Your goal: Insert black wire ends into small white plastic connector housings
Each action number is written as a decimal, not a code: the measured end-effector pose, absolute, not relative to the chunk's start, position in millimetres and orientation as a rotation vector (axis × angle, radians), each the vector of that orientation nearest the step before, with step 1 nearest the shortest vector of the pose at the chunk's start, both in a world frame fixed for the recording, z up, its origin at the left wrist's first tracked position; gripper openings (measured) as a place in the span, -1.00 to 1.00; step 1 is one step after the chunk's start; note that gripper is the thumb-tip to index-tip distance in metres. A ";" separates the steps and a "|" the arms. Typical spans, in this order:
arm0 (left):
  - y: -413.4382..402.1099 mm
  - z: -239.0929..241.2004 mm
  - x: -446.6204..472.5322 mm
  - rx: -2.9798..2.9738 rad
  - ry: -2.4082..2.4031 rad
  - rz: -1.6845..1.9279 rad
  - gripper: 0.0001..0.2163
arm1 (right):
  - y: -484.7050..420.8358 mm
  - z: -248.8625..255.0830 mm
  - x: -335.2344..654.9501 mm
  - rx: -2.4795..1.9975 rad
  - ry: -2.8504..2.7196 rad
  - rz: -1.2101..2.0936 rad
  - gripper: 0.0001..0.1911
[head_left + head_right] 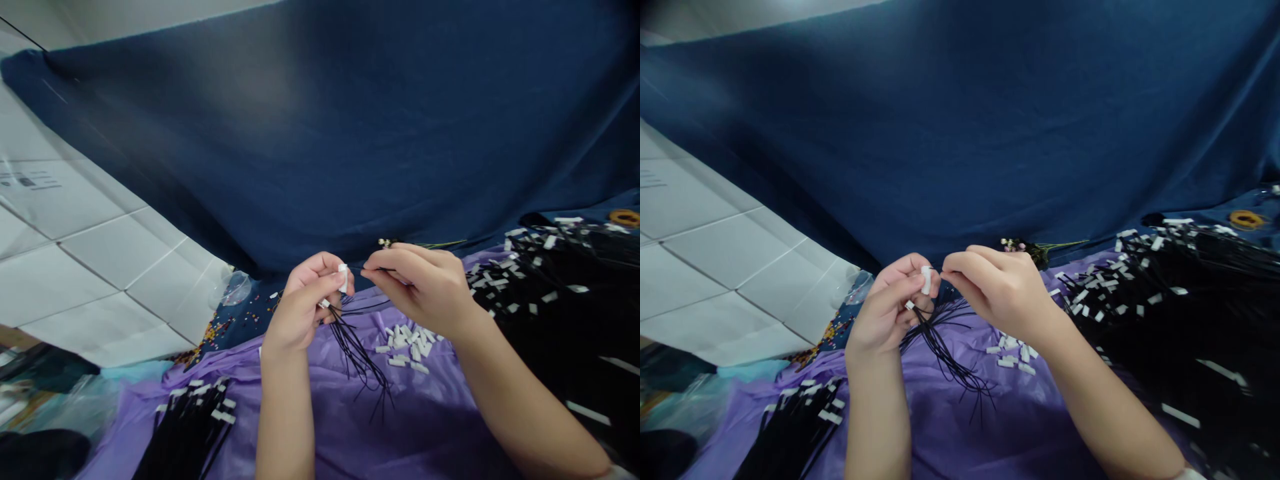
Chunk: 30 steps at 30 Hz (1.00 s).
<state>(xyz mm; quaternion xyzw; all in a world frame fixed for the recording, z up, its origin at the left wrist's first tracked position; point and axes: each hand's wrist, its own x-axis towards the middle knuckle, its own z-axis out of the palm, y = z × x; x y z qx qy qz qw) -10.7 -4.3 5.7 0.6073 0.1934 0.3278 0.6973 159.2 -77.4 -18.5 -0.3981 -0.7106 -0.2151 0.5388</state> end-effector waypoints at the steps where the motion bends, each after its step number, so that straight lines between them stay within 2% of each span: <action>1: -4.3 6.0 -10.7 1.356 0.435 0.732 -0.82 | -77.4 -18.9 159.1 -0.951 -1.691 -0.507 -0.94; 18: -1.6 3.9 -9.2 1.375 0.451 0.727 -0.82 | -74.9 -20.3 158.7 -0.976 -1.672 -0.527 -0.95; 24: -0.6 4.6 -7.9 1.398 0.517 0.793 -0.79 | -71.3 -17.9 160.9 -0.977 -1.650 -0.450 -0.94; 30: 2.0 4.1 -4.6 1.368 0.596 0.974 -0.77 | -72.4 -12.3 159.5 -1.028 -1.536 -0.544 -0.90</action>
